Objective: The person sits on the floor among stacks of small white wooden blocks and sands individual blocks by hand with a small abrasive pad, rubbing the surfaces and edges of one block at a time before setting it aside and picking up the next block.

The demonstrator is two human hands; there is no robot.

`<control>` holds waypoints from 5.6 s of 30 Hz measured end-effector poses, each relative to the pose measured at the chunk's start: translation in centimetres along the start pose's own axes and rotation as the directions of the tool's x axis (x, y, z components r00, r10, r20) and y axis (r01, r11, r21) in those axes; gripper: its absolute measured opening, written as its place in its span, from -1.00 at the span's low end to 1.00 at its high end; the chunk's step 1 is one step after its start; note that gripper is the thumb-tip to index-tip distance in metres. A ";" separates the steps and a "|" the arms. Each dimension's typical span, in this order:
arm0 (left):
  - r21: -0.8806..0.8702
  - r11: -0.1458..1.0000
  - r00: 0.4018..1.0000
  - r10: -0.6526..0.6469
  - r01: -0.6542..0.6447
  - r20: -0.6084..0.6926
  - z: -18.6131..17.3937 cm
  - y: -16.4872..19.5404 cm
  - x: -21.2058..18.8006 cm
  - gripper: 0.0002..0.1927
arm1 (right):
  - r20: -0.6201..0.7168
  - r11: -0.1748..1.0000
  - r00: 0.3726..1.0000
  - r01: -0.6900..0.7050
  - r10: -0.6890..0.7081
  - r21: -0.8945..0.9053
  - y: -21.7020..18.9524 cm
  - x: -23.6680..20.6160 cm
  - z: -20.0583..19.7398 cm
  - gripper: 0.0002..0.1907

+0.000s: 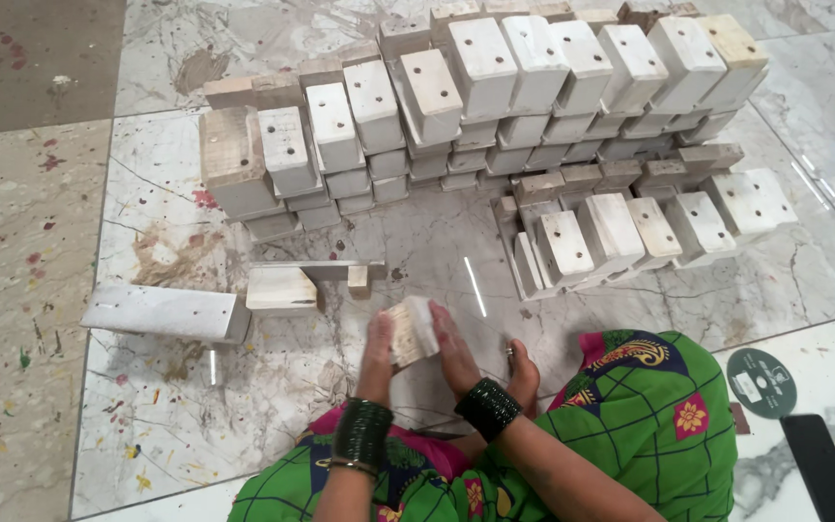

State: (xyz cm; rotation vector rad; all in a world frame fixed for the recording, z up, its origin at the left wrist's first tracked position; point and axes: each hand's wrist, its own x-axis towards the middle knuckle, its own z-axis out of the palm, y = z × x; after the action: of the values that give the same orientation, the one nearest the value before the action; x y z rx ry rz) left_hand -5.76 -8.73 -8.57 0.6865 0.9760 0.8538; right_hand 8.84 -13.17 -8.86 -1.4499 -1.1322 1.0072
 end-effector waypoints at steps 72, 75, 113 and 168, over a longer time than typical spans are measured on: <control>0.752 0.546 0.920 0.329 -0.369 0.212 -1.5 2.1 -1.5 0.05 | 0.060 0.717 0.848 0.480 -0.526 -0.505 3.9 -1.1 -2.8 -0.48; 0.792 0.475 0.905 0.365 -0.383 0.218 -1.1 2.4 -1.6 0.06 | -0.205 0.843 0.969 0.004 -0.136 -0.538 5.1 1.1 -7.1 -0.45; 0.025 0.957 0.940 -0.279 0.290 -0.196 -4.4 -3.2 3.8 0.09 | -0.288 0.925 0.957 -0.127 0.020 -0.358 4.7 6.1 -7.5 -0.76; 0.767 0.485 0.627 0.766 -0.421 -0.140 -2.9 1.0 -2.5 -0.63 | -0.030 0.624 0.947 0.187 -0.320 -0.759 6.7 0.2 -7.8 -0.47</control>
State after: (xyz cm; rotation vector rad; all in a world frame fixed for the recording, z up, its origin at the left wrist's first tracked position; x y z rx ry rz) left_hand -9.44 -10.00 -7.88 1.6077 1.5607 1.3687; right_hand 17.43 -15.03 -14.27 -1.8856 -1.6851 0.1663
